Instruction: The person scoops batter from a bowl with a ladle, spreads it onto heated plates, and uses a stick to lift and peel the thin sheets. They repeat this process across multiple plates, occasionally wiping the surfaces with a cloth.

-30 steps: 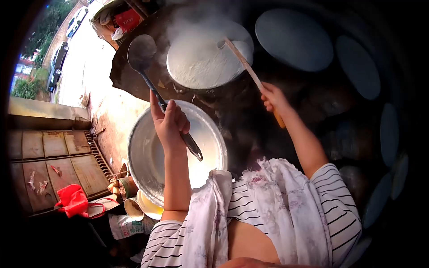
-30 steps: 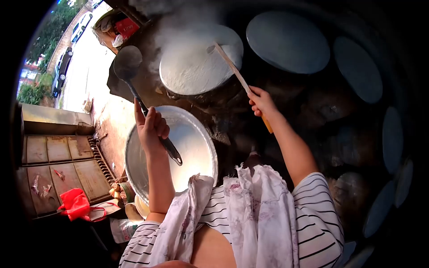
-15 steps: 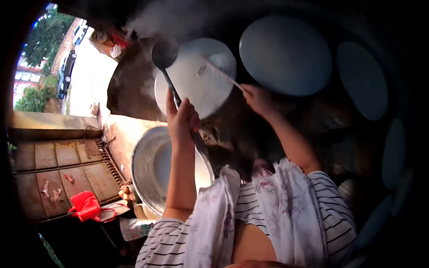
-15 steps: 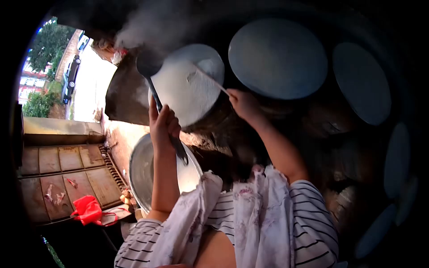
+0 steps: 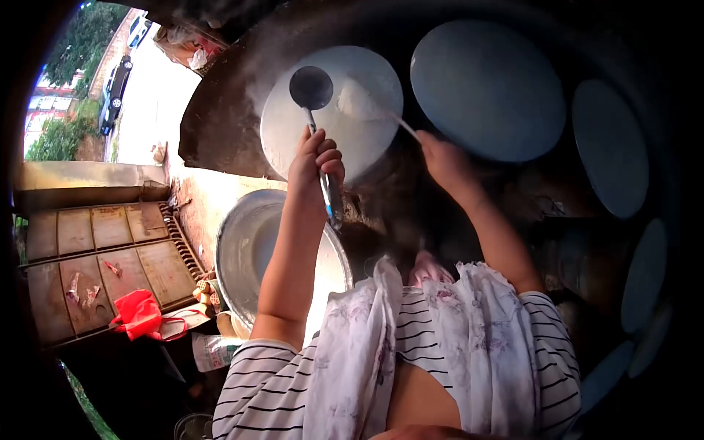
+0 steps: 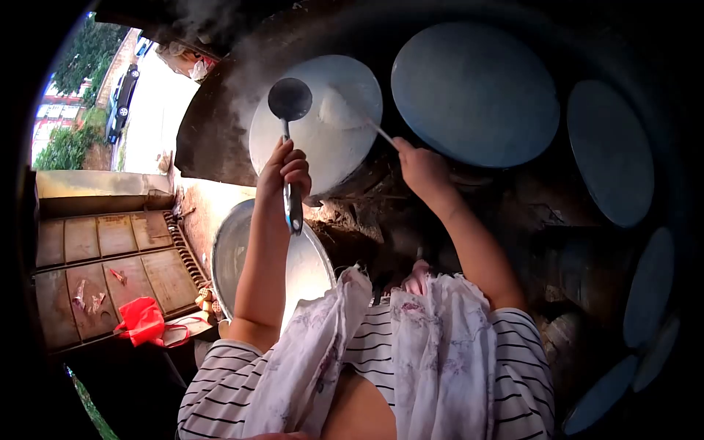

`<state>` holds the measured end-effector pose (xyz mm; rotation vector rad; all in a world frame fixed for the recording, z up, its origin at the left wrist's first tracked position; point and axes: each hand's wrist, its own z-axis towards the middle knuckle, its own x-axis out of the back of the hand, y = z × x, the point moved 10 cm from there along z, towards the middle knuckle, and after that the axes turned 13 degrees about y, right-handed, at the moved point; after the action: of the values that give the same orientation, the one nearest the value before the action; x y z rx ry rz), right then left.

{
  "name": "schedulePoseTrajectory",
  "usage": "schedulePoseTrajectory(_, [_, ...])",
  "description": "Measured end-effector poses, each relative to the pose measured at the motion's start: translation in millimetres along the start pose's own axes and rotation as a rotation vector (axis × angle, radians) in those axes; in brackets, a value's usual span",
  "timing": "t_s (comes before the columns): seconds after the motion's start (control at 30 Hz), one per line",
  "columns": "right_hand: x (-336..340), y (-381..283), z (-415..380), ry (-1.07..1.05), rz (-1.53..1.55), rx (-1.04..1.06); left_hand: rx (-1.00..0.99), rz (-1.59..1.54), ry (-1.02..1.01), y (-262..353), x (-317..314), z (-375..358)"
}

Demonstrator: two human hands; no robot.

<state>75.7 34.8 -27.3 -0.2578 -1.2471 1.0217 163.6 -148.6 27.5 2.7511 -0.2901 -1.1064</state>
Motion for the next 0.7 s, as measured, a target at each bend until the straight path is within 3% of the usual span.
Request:
schedulePoseTrajectory(0.07, [-4,-14,4,-0.047,-0.016,0.068,0.01,-0.005,0.009,1,-3,14])
schedulePoseTrajectory(0.13, [6,-7,-3,0.054,0.149,0.044,0.016,-0.015,0.003,5,-7,18])
schedulePoseTrajectory(0.2, [21,21,-33,0.166,0.212,-0.218,0.008,-0.052,-0.021,3,-6,20])
schedulePoseTrajectory(0.23, [11,23,-51,0.121,0.299,-0.325,-0.078,0.021,0.059,5,5,25])
schedulePoseTrajectory(0.27, [-5,18,-72,0.078,0.391,-0.443,-0.113,0.042,0.009,2,12,32])
schedulePoseTrajectory(0.33, [-33,-9,-86,-0.023,0.557,-0.574,-0.235,-0.045,0.245,-22,42,40])
schedulePoseTrajectory(0.37, [-44,-18,-81,-0.047,0.58,-0.545,-0.313,-0.027,0.215,-33,39,39])
schedulePoseTrajectory(0.4, [-45,-28,-68,0.086,0.47,-0.267,-0.393,-0.008,0.18,-37,38,34])
schedulePoseTrajectory(0.47, [-14,-62,-45,0.134,0.388,-0.124,0.144,-0.613,-0.271,-63,15,29])
schedulePoseTrajectory(0.5, [-4,-76,-37,0.049,0.289,-0.04,0.343,-0.627,-0.293,-66,5,13])
schedulePoseTrajectory(0.53, [-7,-70,-29,0.095,0.275,0.017,0.375,-0.799,-0.326,-62,-13,-15])
schedulePoseTrajectory(0.6, [6,-40,-9,0.196,0.573,-0.221,0.38,-0.874,-0.381,-57,-22,-59])
schedulePoseTrajectory(0.67, [-4,-5,-12,0.105,0.374,-0.192,0.254,-0.68,-0.495,-37,-11,-99])
schedulePoseTrajectory(0.7, [-29,-4,-34,-0.1,0.382,-0.23,0.179,-0.697,-0.53,-20,-5,-120])
